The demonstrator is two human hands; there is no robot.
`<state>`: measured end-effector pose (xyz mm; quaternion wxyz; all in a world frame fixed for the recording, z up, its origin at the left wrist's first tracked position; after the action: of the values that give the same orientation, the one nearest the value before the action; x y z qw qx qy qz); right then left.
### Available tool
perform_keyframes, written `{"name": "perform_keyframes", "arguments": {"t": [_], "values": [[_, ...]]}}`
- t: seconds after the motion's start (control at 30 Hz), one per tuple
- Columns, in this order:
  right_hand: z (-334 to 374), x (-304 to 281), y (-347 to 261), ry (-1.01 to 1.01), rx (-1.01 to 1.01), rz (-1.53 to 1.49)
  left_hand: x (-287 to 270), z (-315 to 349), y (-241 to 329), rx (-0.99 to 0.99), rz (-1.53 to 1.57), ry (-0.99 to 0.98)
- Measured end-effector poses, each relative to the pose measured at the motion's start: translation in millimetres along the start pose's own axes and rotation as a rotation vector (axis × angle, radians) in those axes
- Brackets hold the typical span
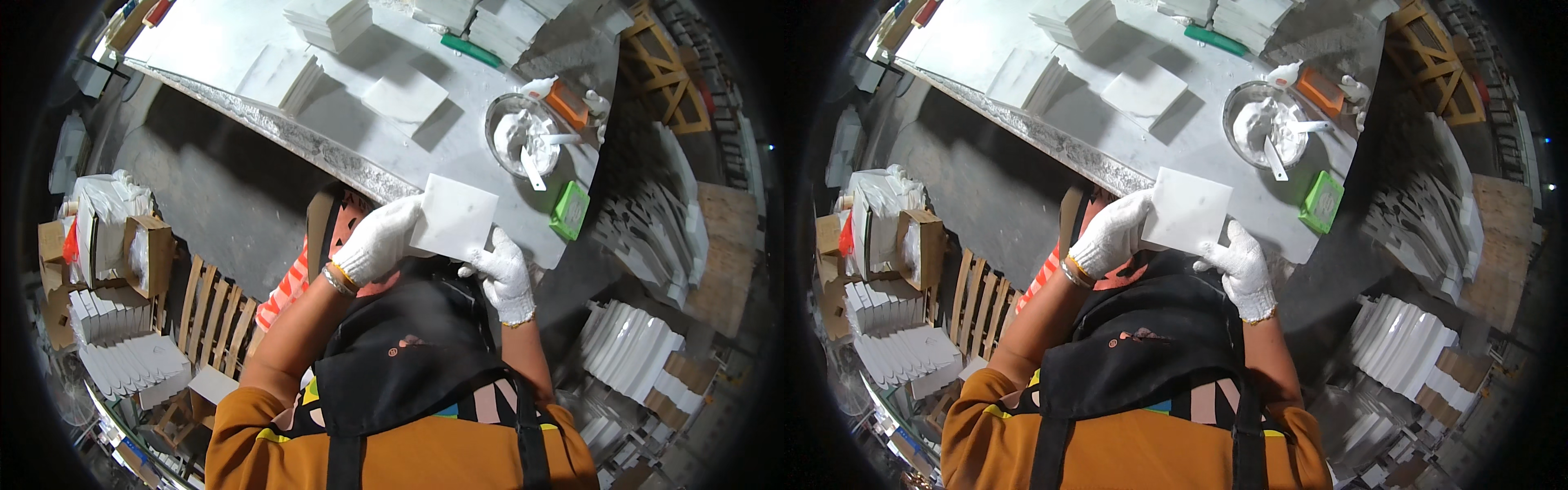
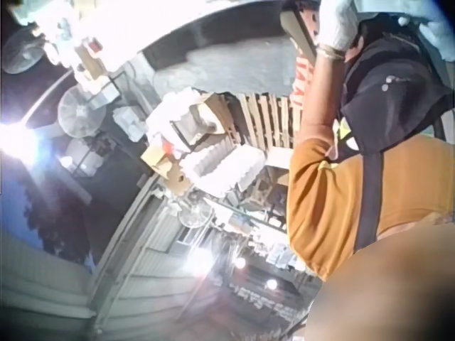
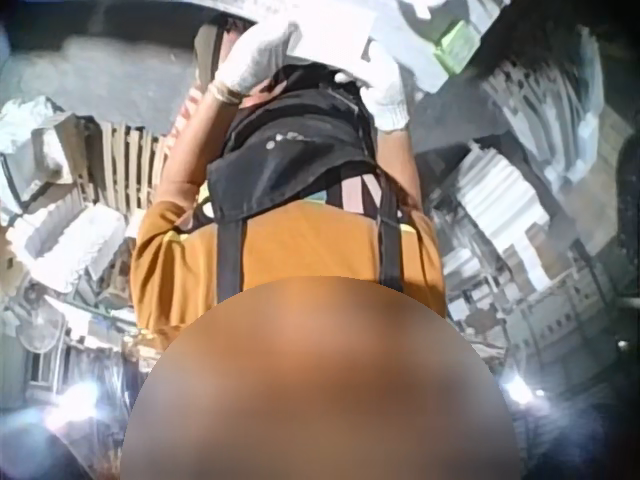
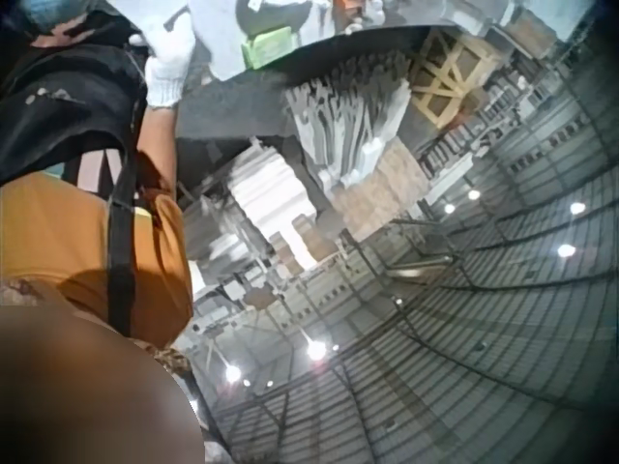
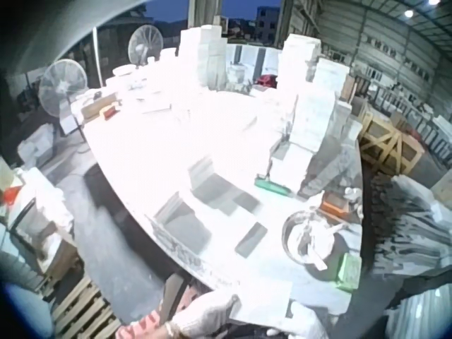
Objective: The person applies a white paste to the edges of small white rectangular blocks using a small metal spatula, then presses them together to form larger stacks. The person repeatedly picks up blocks, applies paste, and joins them on a cluttered workbench.
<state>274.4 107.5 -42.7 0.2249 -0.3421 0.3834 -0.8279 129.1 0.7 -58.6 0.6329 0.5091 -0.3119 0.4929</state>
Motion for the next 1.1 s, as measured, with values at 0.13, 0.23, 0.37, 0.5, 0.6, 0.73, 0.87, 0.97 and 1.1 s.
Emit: {"name": "perform_keyframes", "arguments": {"t": [0.13,0.23,0.37,0.5,0.6,0.73,0.87,0.97,1.1], "values": [[2.6,-3.3,-0.6,0.019,0.000,-0.021,-8.1,0.4,-15.8,-0.163,0.153,-0.021],[6.2,-3.2,-5.7,0.021,-0.022,-0.012,-21.9,-3.9,-17.8,-0.129,-0.188,0.096],[7.3,-3.6,-5.6,0.034,-0.026,-0.024,-25.7,-3.7,-22.5,-0.142,-0.115,0.085],[5.8,-12.2,0.9,0.005,-0.049,-0.022,-21.0,-3.2,-21.0,-0.152,-0.143,0.086],[5.4,-8.8,1.8,-0.049,-0.071,-0.122,-20.7,-2.9,-20.5,-0.070,-0.337,0.062],[2.6,-19.7,9.2,-0.039,-0.064,-0.180,-23.9,-6.6,-24.9,-0.039,-0.290,-0.005],[1.4,-25.4,15.6,-0.013,-0.072,-0.248,-30.8,-10.0,-31.0,-0.102,-0.120,0.075],[-0.5,-32.9,20.0,-0.046,-0.073,-0.264,-30.7,-9.1,-29.7,-0.084,-0.128,0.090],[1.2,-31.4,13.0,0.015,-0.099,-0.135,-23.3,-4.3,-24.2,-0.022,-0.120,0.097]]}}
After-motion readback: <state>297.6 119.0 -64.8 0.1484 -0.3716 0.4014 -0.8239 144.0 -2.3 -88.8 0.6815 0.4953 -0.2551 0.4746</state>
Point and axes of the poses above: each hand's wrist, its own z-axis away from the middle knuckle, its own x-axis out of the palm, y = z × x, the point moved 6 cm from there along -z, towards the middle knuckle, and after that the axes turned 4 degrees about -z, right-handed, at the moved point
